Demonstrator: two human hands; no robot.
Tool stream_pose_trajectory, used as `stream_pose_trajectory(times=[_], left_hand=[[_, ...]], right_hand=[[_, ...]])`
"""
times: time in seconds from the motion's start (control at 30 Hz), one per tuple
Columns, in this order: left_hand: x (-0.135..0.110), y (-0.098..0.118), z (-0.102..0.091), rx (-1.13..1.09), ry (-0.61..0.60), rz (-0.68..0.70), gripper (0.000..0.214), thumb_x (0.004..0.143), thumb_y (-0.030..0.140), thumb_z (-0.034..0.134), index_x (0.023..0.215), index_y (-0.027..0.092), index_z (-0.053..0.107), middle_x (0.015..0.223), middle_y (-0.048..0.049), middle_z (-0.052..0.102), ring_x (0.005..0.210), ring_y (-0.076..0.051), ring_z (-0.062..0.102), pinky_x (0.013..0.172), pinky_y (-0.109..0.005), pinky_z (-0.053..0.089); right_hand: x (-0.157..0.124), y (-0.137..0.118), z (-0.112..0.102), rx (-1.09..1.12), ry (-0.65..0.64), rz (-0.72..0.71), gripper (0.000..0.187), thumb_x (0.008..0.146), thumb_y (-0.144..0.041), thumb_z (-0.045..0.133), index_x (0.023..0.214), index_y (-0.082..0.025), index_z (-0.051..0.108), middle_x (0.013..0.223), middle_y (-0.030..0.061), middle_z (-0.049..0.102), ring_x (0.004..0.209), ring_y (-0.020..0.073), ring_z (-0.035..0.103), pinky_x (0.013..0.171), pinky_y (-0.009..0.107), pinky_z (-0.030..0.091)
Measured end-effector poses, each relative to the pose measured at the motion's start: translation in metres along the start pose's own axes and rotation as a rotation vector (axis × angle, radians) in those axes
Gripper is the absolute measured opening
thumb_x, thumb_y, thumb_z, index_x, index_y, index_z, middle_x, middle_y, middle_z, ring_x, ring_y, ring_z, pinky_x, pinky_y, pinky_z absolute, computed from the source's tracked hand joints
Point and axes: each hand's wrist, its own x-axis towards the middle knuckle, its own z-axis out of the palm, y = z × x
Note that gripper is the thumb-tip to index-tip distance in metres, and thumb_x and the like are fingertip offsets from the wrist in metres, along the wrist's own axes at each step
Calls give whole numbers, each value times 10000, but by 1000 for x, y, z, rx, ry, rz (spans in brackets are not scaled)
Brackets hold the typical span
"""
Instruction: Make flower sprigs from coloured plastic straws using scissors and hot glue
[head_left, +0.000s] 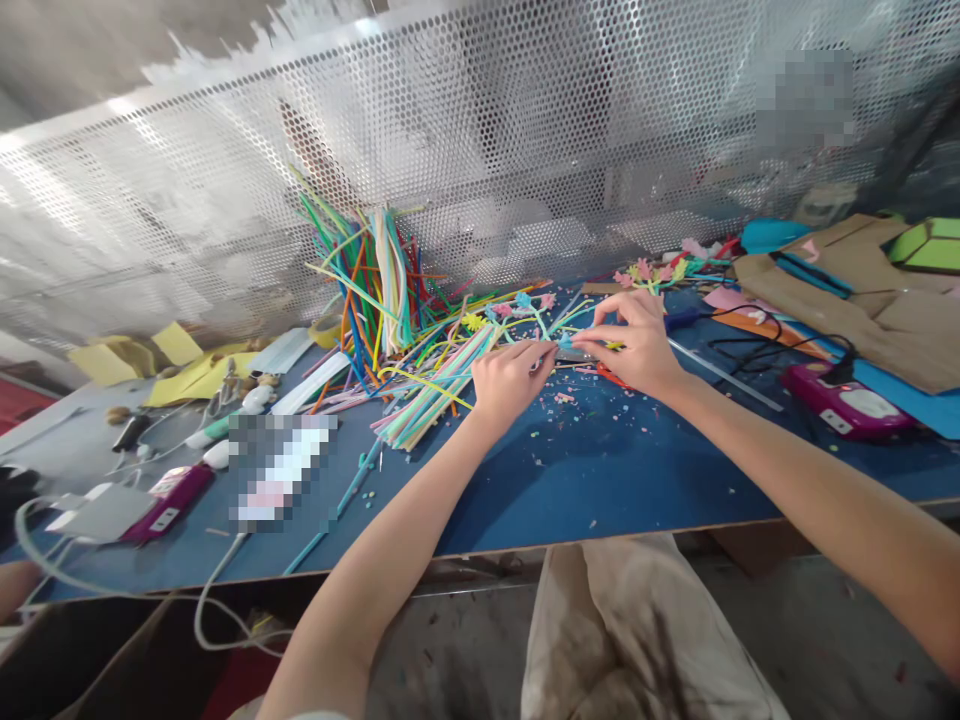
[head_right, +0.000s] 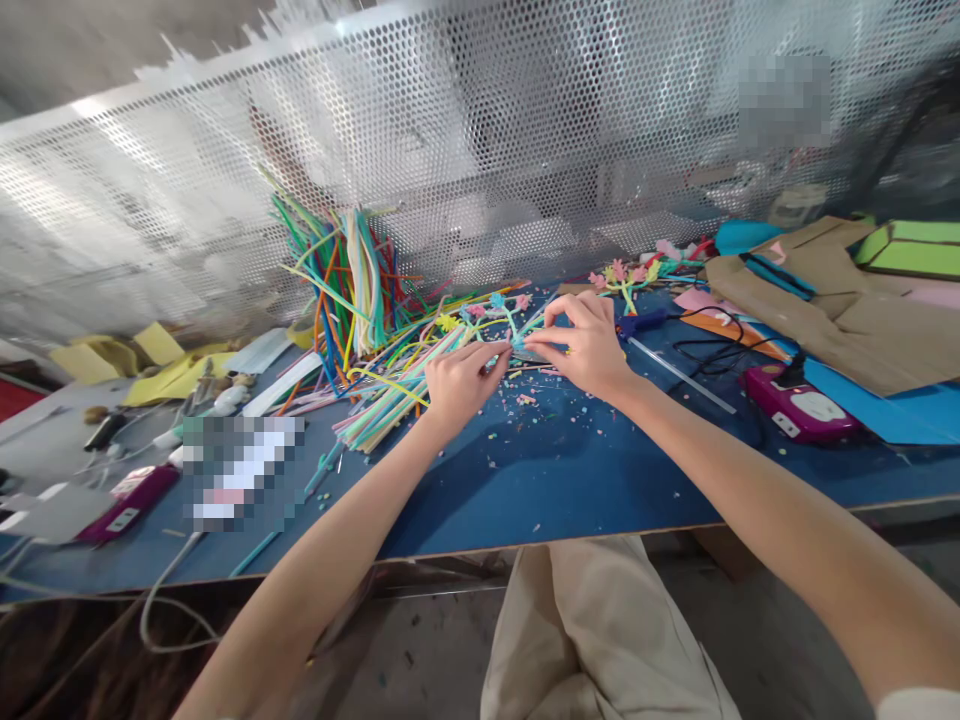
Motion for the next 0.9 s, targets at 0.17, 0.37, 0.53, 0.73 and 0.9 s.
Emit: stream_pose_trajectory(times=[0.17, 0.37, 0.53, 0.73, 0.9], left_hand=[[4, 8, -8, 38, 23, 48, 145, 978, 285, 620, 1031, 278, 754, 945, 33, 795, 807, -121, 743, 621, -275, 440], [6, 12, -10, -3, -11, -47, 160, 984, 299, 609, 1008, 278, 765, 916, 16, 790, 791, -131, 724, 639, -272, 438], [8, 17, -7, -168, -127, -287, 196, 991, 349, 605, 1068, 275, 769, 949, -1, 780, 648, -105, 642, 611, -255, 436], [4, 26, -3, -256, -205, -440, 223, 997, 403, 585, 1036, 282, 769, 1001, 9, 767, 625, -104, 593, 630, -265, 437], [2, 27, 1, -275, -172, -476, 216, 1001, 396, 578, 1020, 266, 749, 989, 10, 761, 634, -105, 594, 660, -268, 440]], right_hand=[[4, -6, -6, -38, 41, 26, 150, 922, -435, 692, 884, -341, 803, 951, 29, 635, 904, 222, 493, 860, 440, 339], [4, -5, -6, 2, -10, -13, 142, 914, -422, 705, 875, -314, 790, 930, 29, 634, 909, 220, 507, 831, 429, 337], [1, -1, -3, -31, -88, -46, 147, 930, -418, 689, 887, -313, 783, 962, 28, 645, 930, 223, 501, 847, 433, 325], [1, -3, -3, -83, -77, -25, 147, 921, -430, 701, 877, -319, 787, 958, 21, 661, 941, 226, 505, 854, 434, 294], [1, -7, -3, -115, -95, 6, 166, 911, -442, 711, 859, -307, 793, 964, 31, 665, 967, 236, 510, 869, 436, 286]])
